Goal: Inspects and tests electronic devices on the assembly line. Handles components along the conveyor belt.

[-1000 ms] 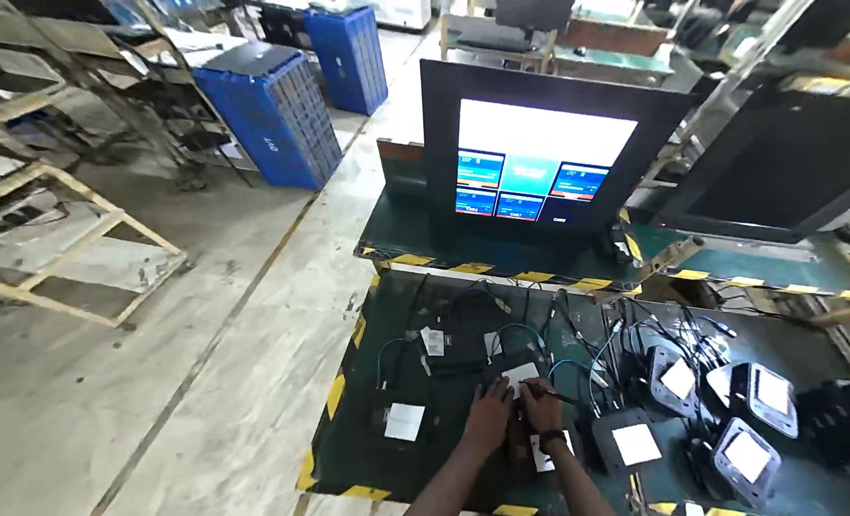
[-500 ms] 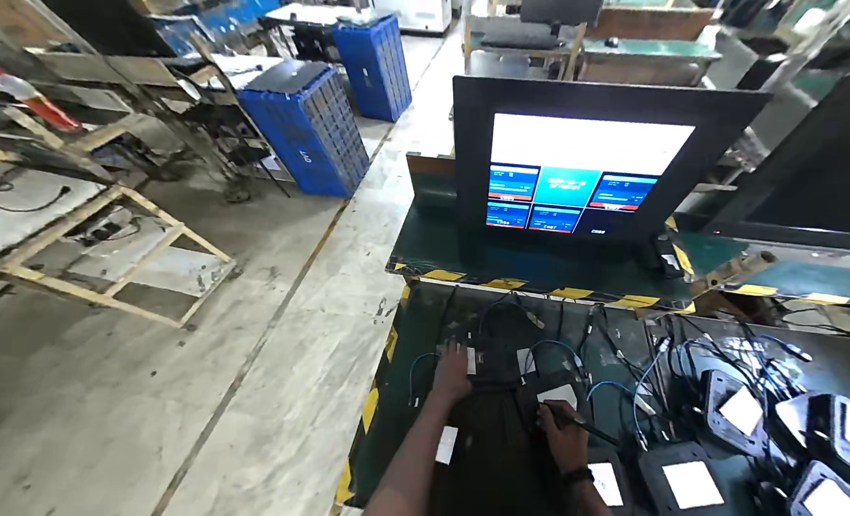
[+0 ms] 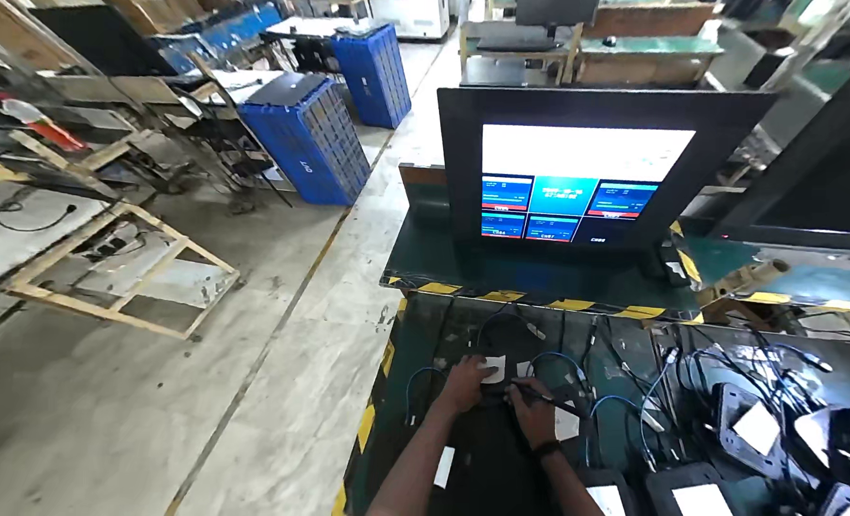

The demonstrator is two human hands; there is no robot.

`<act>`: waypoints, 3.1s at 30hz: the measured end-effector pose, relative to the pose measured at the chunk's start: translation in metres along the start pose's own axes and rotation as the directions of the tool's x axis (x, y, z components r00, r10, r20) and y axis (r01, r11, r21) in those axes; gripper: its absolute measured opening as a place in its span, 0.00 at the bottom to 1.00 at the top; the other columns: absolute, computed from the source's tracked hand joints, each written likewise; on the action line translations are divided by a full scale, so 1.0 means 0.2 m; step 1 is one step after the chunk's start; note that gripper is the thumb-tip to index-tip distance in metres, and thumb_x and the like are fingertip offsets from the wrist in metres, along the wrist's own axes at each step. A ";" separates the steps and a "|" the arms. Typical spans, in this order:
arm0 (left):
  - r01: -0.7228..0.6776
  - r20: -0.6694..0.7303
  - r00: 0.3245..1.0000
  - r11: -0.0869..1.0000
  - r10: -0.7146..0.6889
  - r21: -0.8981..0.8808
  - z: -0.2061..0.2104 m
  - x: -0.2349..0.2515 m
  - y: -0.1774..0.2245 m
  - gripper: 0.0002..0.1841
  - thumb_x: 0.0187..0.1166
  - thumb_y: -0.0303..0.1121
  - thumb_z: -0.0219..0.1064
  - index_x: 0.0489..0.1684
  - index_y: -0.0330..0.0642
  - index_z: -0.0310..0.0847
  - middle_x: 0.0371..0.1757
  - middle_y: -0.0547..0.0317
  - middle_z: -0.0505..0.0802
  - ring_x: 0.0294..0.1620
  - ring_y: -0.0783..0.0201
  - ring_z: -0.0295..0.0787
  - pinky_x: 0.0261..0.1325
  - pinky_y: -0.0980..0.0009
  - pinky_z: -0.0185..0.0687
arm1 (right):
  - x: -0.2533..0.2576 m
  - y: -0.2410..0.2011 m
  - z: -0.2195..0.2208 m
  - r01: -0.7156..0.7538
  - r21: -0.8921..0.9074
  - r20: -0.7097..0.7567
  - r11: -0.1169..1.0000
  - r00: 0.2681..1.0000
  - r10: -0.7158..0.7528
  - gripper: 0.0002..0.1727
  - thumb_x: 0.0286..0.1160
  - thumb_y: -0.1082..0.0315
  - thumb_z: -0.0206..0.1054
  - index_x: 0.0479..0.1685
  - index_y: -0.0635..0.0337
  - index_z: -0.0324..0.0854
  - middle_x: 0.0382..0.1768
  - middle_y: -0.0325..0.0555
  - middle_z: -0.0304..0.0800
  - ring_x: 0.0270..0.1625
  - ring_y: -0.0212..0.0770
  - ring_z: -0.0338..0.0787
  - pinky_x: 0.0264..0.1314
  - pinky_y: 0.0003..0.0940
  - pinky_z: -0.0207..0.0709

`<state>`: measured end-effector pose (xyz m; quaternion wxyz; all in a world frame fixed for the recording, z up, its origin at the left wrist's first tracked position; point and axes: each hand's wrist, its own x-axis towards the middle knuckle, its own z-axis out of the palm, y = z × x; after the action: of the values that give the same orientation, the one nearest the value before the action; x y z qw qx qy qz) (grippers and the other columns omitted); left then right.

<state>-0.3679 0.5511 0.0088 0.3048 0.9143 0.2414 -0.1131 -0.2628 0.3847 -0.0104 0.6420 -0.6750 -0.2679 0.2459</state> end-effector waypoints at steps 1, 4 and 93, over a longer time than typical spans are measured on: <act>0.015 -0.012 1.000 1.000 -0.014 0.018 0.01 0.01 0.01 0.33 0.71 0.18 0.64 0.76 0.62 0.82 0.82 0.46 0.78 0.84 0.38 0.69 0.76 0.36 0.74 | 0.02 0.03 0.02 -0.003 -0.024 0.005 1.000 1.000 0.003 0.08 0.71 0.74 0.72 0.46 0.66 0.88 0.33 0.43 0.96 0.30 0.36 0.95 0.36 0.32 0.93; 0.015 -0.028 0.999 1.000 -0.015 0.016 0.03 0.01 0.00 0.27 0.75 0.21 0.63 0.71 0.58 0.86 0.81 0.47 0.79 0.84 0.41 0.70 0.80 0.43 0.73 | 0.09 0.12 0.08 -0.023 -0.138 0.005 0.990 1.000 0.024 0.08 0.71 0.71 0.72 0.45 0.64 0.89 0.32 0.41 0.95 0.30 0.33 0.94 0.38 0.31 0.92; -0.013 0.068 0.998 0.995 0.006 0.103 0.26 -0.06 0.80 0.72 0.38 0.62 0.86 0.97 0.72 0.40 0.85 0.29 0.67 0.84 0.30 0.64 0.80 0.31 0.61 | -0.65 -0.14 -0.43 -0.628 -0.159 -0.241 0.762 0.773 0.587 0.24 0.94 0.60 0.46 0.63 0.69 0.83 0.56 0.60 0.91 0.59 0.50 0.93 0.67 0.49 0.85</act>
<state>-0.3003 0.4025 0.0520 0.2654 0.9258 0.2202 -0.1549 -0.3013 0.2355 0.0202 0.4654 -0.8140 -0.0026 0.3474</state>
